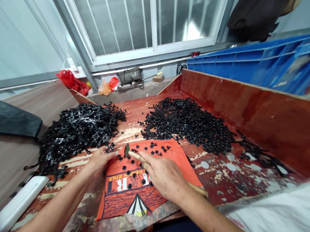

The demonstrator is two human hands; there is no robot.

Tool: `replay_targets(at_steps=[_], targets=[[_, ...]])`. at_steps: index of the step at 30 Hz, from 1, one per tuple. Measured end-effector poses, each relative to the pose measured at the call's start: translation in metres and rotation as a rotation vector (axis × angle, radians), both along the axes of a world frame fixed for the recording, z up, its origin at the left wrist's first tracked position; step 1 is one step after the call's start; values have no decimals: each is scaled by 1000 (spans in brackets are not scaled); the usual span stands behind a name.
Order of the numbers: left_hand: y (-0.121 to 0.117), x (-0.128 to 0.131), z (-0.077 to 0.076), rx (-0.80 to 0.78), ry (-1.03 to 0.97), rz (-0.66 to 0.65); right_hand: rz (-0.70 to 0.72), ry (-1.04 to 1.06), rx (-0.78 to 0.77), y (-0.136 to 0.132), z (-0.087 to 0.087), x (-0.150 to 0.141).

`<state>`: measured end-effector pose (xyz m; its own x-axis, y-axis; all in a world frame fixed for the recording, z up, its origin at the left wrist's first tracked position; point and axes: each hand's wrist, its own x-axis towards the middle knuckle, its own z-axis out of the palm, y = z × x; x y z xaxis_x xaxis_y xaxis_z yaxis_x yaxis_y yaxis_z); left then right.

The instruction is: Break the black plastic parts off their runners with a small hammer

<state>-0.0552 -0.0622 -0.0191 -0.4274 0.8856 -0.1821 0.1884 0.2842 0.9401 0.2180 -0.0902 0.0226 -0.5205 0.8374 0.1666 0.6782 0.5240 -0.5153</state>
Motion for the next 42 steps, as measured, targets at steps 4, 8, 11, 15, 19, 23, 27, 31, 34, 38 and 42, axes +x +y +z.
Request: replay_targets(at_steps=[4, 8, 11, 15, 19, 23, 27, 31, 34, 38, 42], targets=[[-5, 2, 2, 14, -59, -15, -8, 13, -17, 0, -6, 1], [-11, 7, 13, 5, -125, -3, -4, 7, -20, 0, -5, 3], [-12, 8, 15, 6, -128, 4, 2, 5, -23, 0, -2, 3], [-8, 4, 4, 6, -123, -3, 4, 11, -46, -1, -2, 3], [-6, 1, -5, 16, -108, -2, -4, -14, -52, -1, -1, 3], [-6, -1, -6, 21, -147, -15, -9, -26, -31, 1, 1, -6], [-5, -1, -6, 25, -134, -26, -24, -84, 31, 7, -2, -27], [-5, 0, -2, 43, -110, -34, 22, -180, 89, 12, -6, -41], [-9, 0, 3, 1, -127, -61, 25, -207, 111, 14, -7, -42], [-13, -1, 9, -11, -177, -103, 29, -228, 100, 17, -3, -41], [-13, 0, 11, -8, -243, -93, 11, -143, 99, 18, 0, -39]])
